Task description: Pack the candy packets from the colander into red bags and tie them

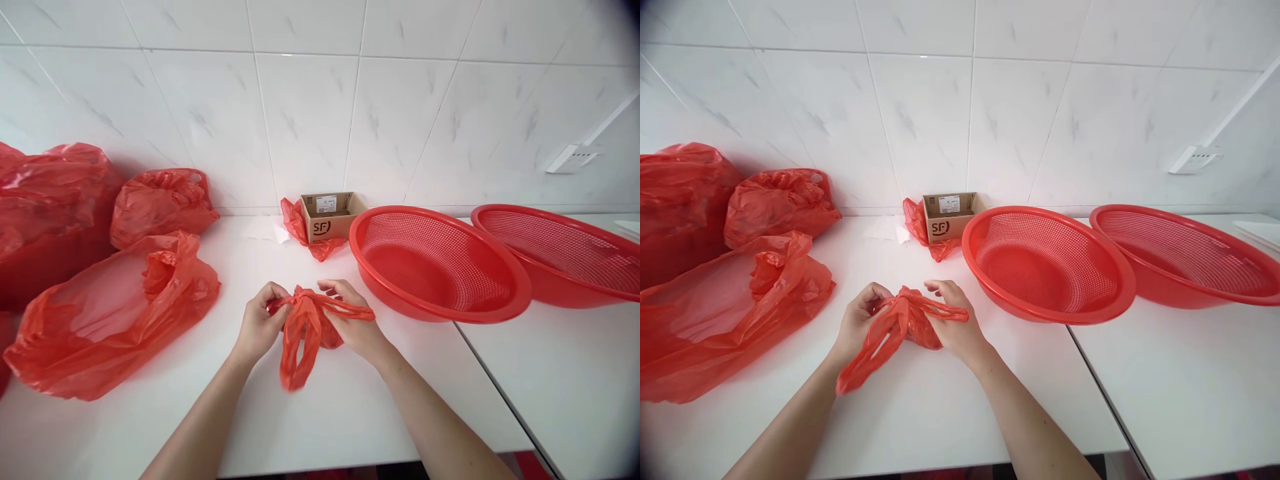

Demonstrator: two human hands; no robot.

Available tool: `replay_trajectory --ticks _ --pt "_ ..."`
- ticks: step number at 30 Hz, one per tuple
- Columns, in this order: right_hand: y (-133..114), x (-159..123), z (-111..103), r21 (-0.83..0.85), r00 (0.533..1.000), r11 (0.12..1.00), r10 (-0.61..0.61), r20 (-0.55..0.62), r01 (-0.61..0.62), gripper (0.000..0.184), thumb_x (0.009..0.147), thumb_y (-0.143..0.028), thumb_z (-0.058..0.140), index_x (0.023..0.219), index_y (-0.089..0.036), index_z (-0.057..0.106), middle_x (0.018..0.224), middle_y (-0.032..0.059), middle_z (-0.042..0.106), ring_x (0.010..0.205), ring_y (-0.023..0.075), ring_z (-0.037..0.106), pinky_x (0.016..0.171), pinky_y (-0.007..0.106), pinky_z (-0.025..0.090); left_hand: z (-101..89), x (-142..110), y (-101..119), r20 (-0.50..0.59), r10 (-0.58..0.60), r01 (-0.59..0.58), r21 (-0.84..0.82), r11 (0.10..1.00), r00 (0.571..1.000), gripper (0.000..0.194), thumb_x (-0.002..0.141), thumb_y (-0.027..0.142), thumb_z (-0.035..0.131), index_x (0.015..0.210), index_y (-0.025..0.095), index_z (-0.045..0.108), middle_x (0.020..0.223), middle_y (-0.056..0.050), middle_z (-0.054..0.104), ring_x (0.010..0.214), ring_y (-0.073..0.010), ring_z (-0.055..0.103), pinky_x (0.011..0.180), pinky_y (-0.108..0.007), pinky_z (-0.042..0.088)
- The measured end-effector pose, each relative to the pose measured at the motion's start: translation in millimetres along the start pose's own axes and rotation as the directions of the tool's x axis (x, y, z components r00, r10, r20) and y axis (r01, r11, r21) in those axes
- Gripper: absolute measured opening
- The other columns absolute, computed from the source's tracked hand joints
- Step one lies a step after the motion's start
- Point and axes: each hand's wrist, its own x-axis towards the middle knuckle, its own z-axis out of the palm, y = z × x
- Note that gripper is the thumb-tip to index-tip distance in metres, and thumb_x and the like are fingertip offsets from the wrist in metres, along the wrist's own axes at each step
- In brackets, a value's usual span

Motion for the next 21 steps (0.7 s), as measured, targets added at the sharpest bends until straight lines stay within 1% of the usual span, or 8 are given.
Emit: replay_trajectory --ticks 2,4,7,9,12,16,19,21 --pt "-1 0 0 -0.036 0.999 0.999 -0.028 0.034 0.029 0.006 0.084 -0.025 0.060 0.089 -0.025 0.064 0.100 0.0027 0.064 0.095 0.0189 0.060 0.083 0.034 0.051 1.5 -2 1 0.037 -0.013 0.013 0.007 1.000 0.999 0.016 0.072 0.023 0.066 0.074 0.021 0.051 0.059 0.004 0.054 0.047 -0.0099 0.049 0.044 -0.022 0.043" --pt "-6 1 -3 -0.048 0.999 0.997 -0.053 0.009 0.053 0.006 0.084 -0.022 0.059 0.078 -0.023 0.060 0.089 0.0015 0.063 0.087 0.0178 0.060 0.078 0.033 0.051 -0.1 -2 3 0.041 -0.021 0.020 0.024 1.000 0.999 0.014 0.070 0.019 0.065 0.073 0.020 0.051 0.059 0.005 0.053 0.047 -0.0096 0.049 0.044 -0.021 0.042" --pt "-12 1 -6 0.005 0.999 0.999 -0.047 -0.018 0.048 0.009 0.087 -0.025 0.057 0.078 -0.023 0.057 0.085 0.0013 0.061 0.079 0.0162 0.059 0.072 0.031 0.050 -4.3 1 4 -0.002 -0.016 0.016 0.054 0.998 1.000 0.014 0.070 0.014 0.062 0.073 0.021 0.050 0.061 0.006 0.050 0.049 -0.0090 0.048 0.043 -0.019 0.040" --pt "-13 0 -5 0.043 0.998 0.997 -0.059 0.034 0.058 0.008 0.089 -0.029 0.057 0.083 -0.024 0.059 0.089 0.0020 0.062 0.083 0.0164 0.060 0.074 0.031 0.051 -5.0 1 3 -0.009 -0.007 0.008 0.070 0.998 1.000 0.015 0.070 0.014 0.062 0.073 0.021 0.049 0.061 0.006 0.051 0.049 -0.0093 0.048 0.044 -0.019 0.040" --pt "-12 -3 -2 -0.027 0.995 0.997 -0.068 0.079 0.070 0.011 0.091 -0.032 0.054 0.085 -0.026 0.060 0.089 0.0019 0.062 0.086 0.0178 0.061 0.075 0.033 0.052 -2.7 0 1 0.014 0.012 -0.014 0.099 0.995 1.000 0.013 0.073 0.016 0.061 0.072 0.021 0.049 0.061 0.005 0.053 0.051 -0.0102 0.049 0.047 -0.021 0.041" --pt "-9 -2 -2 -0.123 0.988 0.982 -0.148 -0.042 0.142 0.011 0.090 -0.026 0.054 0.079 -0.024 0.056 0.085 0.0030 0.060 0.082 0.0193 0.059 0.072 0.034 0.051 -6.8 3 -1 -0.016 0.077 -0.074 0.138 0.988 0.997 0.011 0.074 0.019 0.062 0.069 0.020 0.052 0.065 0.003 0.055 0.059 -0.0117 0.050 0.053 -0.022 0.040" --pt "-7 1 -6 -0.126 0.961 0.967 -0.239 -0.139 0.222 0.012 0.092 -0.026 0.050 0.082 -0.024 0.056 0.086 0.0042 0.060 0.084 0.0191 0.058 0.077 0.034 0.050 -19.4 11 -2 -0.147 0.143 -0.125 0.129 0.984 0.979 0.013 0.074 0.021 0.063 0.070 0.020 0.051 0.070 0.002 0.053 0.067 -0.0121 0.050 0.060 -0.022 0.041" --pt "-7 2 -8 -0.094 0.955 0.974 -0.220 -0.201 0.205 0.014 0.093 -0.028 0.050 0.080 -0.023 0.054 0.085 0.0029 0.059 0.082 0.0173 0.058 0.076 0.032 0.049 -27.2 14 -3 -0.237 0.152 -0.132 0.098 0.986 0.959 0.016 0.077 0.026 0.061 0.073 0.021 0.046 0.071 0.003 0.050 0.066 -0.0114 0.049 0.059 -0.021 0.041"
